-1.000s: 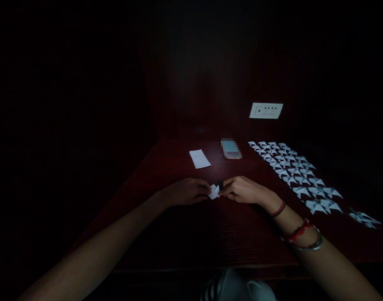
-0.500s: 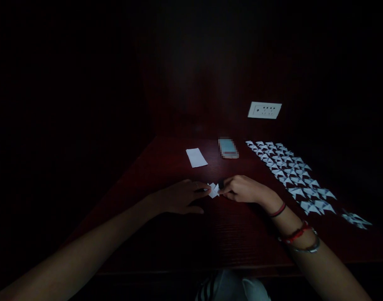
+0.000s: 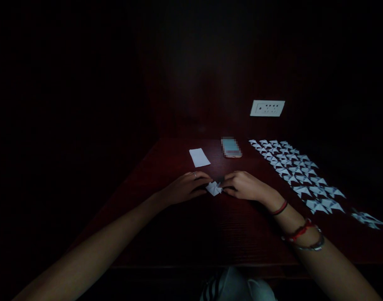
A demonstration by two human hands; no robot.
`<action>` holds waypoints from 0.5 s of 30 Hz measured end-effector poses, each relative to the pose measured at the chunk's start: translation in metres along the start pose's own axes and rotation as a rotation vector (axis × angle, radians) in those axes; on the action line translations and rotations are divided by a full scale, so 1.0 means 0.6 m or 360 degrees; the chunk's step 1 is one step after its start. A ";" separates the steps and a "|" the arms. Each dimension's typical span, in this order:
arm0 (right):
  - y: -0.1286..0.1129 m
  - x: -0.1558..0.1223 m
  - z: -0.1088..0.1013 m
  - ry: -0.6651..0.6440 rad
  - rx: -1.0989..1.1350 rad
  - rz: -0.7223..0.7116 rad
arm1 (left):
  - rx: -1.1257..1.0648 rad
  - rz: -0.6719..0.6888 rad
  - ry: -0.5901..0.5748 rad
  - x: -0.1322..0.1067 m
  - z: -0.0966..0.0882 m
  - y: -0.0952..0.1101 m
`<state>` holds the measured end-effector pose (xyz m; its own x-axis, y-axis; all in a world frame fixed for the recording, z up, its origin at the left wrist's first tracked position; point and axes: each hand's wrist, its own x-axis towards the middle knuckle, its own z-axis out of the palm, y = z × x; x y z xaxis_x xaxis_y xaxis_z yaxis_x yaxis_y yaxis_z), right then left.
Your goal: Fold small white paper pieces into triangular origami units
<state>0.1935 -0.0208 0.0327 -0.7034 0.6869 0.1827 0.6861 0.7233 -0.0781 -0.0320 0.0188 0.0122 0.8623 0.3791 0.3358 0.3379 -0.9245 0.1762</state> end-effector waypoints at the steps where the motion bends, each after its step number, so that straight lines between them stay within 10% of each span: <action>1: 0.001 0.000 0.000 -0.0003 -0.0019 -0.0017 | 0.0047 0.0009 -0.0009 0.000 0.003 -0.003; 15: 0.010 0.006 0.016 -0.0035 -0.0067 -0.0124 | 0.0677 0.0283 -0.0097 0.018 0.026 -0.007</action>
<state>0.1929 -0.0133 0.0235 -0.7586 0.6302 0.1653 0.6358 0.7715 -0.0232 -0.0180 0.0263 0.0008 0.9371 0.2222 0.2692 0.2967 -0.9134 -0.2788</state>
